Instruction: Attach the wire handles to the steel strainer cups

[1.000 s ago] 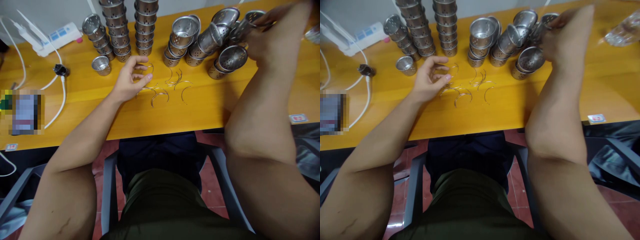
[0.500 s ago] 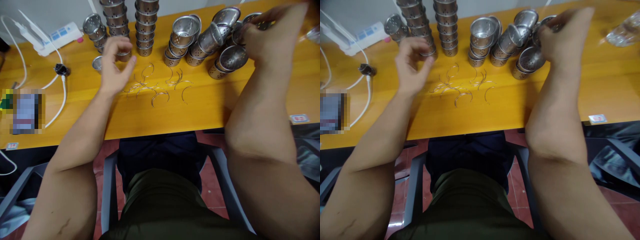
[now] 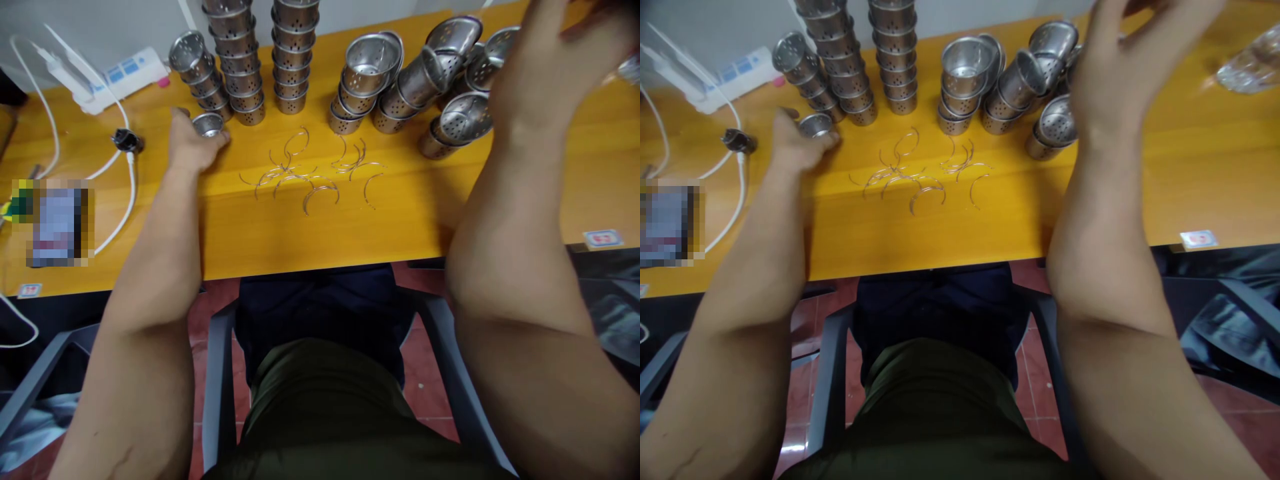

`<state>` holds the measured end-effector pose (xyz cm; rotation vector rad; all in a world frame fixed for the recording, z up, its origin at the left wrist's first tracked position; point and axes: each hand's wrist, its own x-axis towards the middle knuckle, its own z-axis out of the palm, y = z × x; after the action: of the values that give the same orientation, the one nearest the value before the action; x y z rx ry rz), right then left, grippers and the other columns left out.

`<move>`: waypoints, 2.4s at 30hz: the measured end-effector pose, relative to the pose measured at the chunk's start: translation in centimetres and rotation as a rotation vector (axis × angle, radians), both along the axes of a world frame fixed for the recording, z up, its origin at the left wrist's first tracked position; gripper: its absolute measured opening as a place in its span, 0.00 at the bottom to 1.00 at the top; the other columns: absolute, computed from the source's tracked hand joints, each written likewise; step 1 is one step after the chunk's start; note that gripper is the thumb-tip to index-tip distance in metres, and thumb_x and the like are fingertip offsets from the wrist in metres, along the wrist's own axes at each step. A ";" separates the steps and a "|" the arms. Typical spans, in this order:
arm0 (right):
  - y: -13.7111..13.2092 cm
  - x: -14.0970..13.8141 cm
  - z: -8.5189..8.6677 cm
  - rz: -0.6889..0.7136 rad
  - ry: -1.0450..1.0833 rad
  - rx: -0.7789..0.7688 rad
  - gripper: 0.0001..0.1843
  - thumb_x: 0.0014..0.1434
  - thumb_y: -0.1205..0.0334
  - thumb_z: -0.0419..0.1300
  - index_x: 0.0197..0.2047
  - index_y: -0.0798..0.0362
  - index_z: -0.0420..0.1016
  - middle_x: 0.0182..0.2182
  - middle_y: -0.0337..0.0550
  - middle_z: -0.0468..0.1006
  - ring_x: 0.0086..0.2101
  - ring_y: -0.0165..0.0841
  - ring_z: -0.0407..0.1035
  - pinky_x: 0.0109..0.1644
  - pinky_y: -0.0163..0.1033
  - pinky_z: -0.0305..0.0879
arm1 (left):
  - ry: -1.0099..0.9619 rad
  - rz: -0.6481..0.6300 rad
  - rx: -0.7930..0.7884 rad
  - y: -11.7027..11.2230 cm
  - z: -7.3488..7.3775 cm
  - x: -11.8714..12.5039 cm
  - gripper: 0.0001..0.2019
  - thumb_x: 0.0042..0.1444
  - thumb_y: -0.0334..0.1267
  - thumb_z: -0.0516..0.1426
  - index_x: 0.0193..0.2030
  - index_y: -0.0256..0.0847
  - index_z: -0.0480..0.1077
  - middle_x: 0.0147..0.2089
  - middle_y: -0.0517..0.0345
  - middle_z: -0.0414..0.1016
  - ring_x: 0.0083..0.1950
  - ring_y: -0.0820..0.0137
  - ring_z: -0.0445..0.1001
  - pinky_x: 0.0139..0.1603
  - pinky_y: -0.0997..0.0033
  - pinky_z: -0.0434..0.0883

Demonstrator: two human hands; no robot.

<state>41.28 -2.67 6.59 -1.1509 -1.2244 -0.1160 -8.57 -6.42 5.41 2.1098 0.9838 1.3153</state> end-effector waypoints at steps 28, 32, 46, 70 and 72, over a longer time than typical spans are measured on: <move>-6.9 -15.8 0.1 0.647 -1.313 -0.901 0.06 0.79 0.60 0.78 0.55 0.50 0.94 0.52 0.52 0.94 0.46 0.51 0.83 0.48 0.47 0.66 | 0.062 -0.095 0.074 4.4 -4.3 4.7 0.44 0.59 0.71 0.84 0.78 0.68 0.78 0.77 0.54 0.86 0.85 0.38 0.79 0.84 0.28 0.80; -7.4 -15.7 1.2 0.654 -1.371 -0.899 0.04 0.79 0.61 0.77 0.53 0.51 0.92 0.54 0.52 0.94 0.42 0.45 0.79 0.42 0.46 0.62 | 0.024 -0.105 0.028 4.3 -4.3 4.9 0.52 0.54 0.76 0.88 0.77 0.61 0.77 0.76 0.54 0.87 0.86 0.39 0.76 0.89 0.31 0.76; -8.5 -16.6 1.4 0.647 -1.332 -0.936 0.15 0.77 0.58 0.73 0.61 0.52 0.98 0.47 0.56 0.94 0.49 0.57 0.86 0.49 0.50 0.71 | -0.055 -0.077 0.026 4.3 -5.0 5.5 0.59 0.49 0.82 0.87 0.80 0.64 0.71 0.83 0.47 0.80 0.86 0.37 0.79 0.83 0.34 0.85; -6.5 -13.9 2.3 0.770 -0.171 -0.922 0.09 0.81 0.64 0.67 0.49 0.43 0.71 0.38 0.34 0.80 0.33 0.31 0.72 0.46 0.46 0.70 | -0.107 -0.180 -0.088 4.5 -5.8 5.7 0.57 0.45 0.87 0.87 0.73 0.63 0.78 0.71 0.47 0.91 0.72 0.36 0.91 0.70 0.31 0.91; -6.4 -13.5 2.2 0.797 -0.135 -0.869 0.09 0.76 0.67 0.66 0.51 0.43 0.72 0.38 0.32 0.79 0.32 0.31 0.70 0.45 0.46 0.69 | -0.099 -0.188 -0.055 4.6 -5.5 5.4 0.55 0.48 0.85 0.88 0.74 0.63 0.79 0.72 0.51 0.91 0.73 0.40 0.91 0.72 0.35 0.90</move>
<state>27.79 -9.07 8.74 -1.2786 -1.8443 1.0395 -3.14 -1.87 -0.11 2.0203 0.7521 1.2706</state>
